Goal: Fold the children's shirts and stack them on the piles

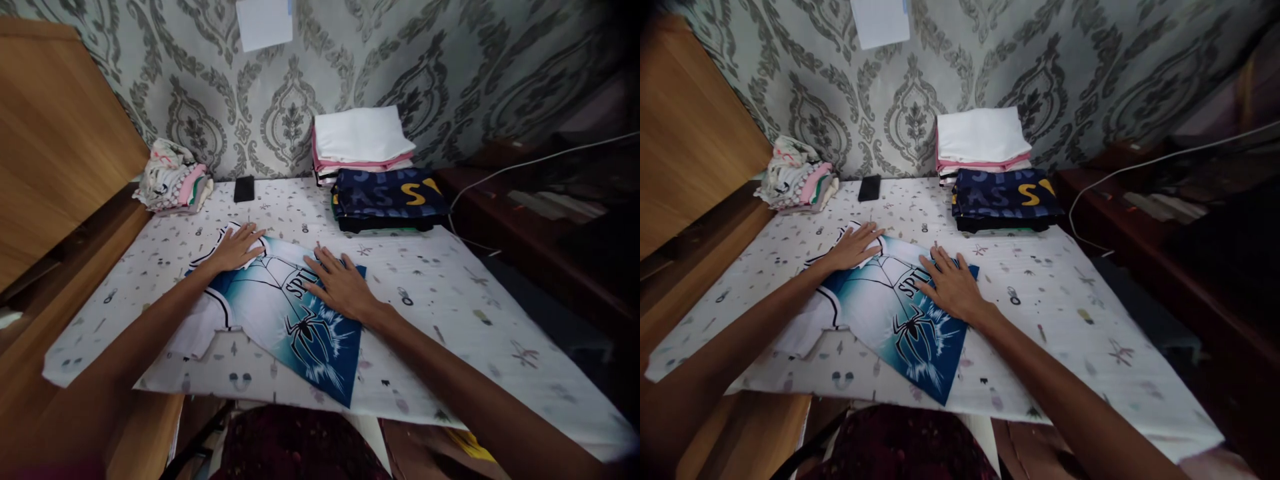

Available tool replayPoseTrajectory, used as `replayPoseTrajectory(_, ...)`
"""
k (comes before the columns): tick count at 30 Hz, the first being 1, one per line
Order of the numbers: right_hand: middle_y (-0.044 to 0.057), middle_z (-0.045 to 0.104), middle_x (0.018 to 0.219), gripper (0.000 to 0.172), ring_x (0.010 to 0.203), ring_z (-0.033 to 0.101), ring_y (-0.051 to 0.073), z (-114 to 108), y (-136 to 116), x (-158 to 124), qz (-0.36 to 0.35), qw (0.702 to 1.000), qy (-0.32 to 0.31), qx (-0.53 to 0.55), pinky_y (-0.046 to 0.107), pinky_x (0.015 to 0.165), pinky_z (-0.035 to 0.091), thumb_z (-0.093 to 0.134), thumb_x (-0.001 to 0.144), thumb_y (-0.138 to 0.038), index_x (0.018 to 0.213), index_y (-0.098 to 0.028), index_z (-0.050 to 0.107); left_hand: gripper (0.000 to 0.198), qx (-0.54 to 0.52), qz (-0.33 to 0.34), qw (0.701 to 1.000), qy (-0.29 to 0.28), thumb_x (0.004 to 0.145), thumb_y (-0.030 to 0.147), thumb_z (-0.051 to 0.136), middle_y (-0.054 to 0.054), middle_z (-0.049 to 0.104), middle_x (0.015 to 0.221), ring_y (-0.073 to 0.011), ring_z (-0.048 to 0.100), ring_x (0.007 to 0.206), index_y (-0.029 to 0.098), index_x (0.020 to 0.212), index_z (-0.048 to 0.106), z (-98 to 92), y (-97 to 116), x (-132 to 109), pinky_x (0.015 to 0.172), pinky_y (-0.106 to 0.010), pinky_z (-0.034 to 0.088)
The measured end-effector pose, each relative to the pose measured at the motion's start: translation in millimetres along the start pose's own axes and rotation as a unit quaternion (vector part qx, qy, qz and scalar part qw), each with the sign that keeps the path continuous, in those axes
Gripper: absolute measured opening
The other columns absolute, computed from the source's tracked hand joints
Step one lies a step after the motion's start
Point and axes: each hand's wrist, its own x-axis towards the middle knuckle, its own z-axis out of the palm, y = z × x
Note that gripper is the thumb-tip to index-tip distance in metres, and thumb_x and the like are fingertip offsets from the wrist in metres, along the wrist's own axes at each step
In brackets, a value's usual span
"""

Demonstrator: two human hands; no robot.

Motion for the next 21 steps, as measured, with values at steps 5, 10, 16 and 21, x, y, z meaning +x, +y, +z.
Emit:
replayPoseTrajectory(5,0.016,0.036,0.163,0.060,0.151,0.031,0.034,-9,0,-2,0.011,0.999,-0.006,0.030,0.062,0.117,0.033,0.039,0.102,-0.057,0.151,-0.021,0.043,0.067,-0.042,-0.004,0.999,0.008,0.101,0.055,0.036,-0.012,0.020,0.169,-0.0315,0.013,0.157,0.024,0.159,0.030,-0.9,-3,-2,0.123,-0.061,0.007)
replayPoseTrajectory(10,0.017,0.056,0.145,0.043,0.133,0.053,0.031,-51,-23,-39,-0.102,0.985,0.060,0.124,0.055,0.107,0.046,0.043,0.104,-0.047,0.131,-0.018,0.059,0.061,-0.185,0.052,0.978,0.080,0.097,0.056,0.044,-0.013,0.053,0.150,-0.0300,0.049,0.138,0.018,0.143,0.054,-33.8,-9,-53,0.116,-0.041,0.035)
replayPoseTrajectory(16,0.009,0.068,0.100,0.029,0.089,0.064,0.024,-76,-59,-121,-0.183,0.973,0.004,0.139,0.039,0.072,0.058,0.054,0.100,-0.042,0.115,-0.020,0.065,0.037,-0.200,0.008,0.978,-0.058,0.086,0.056,0.063,-0.007,0.069,0.110,-0.0252,0.065,0.098,0.028,0.106,0.074,-62.2,-29,-194,0.088,-0.030,0.050)
replayPoseTrajectory(21,0.008,0.069,0.100,0.022,0.090,0.063,0.024,-77,-66,-136,-0.161,0.980,0.021,0.119,0.037,0.072,0.058,0.056,0.097,-0.024,0.117,-0.019,0.063,0.070,-0.151,-0.162,0.974,-0.036,0.079,0.066,0.063,-0.004,0.064,0.097,-0.0246,0.062,0.086,0.027,0.138,0.059,-48.4,-26,-254,0.078,-0.033,0.050)
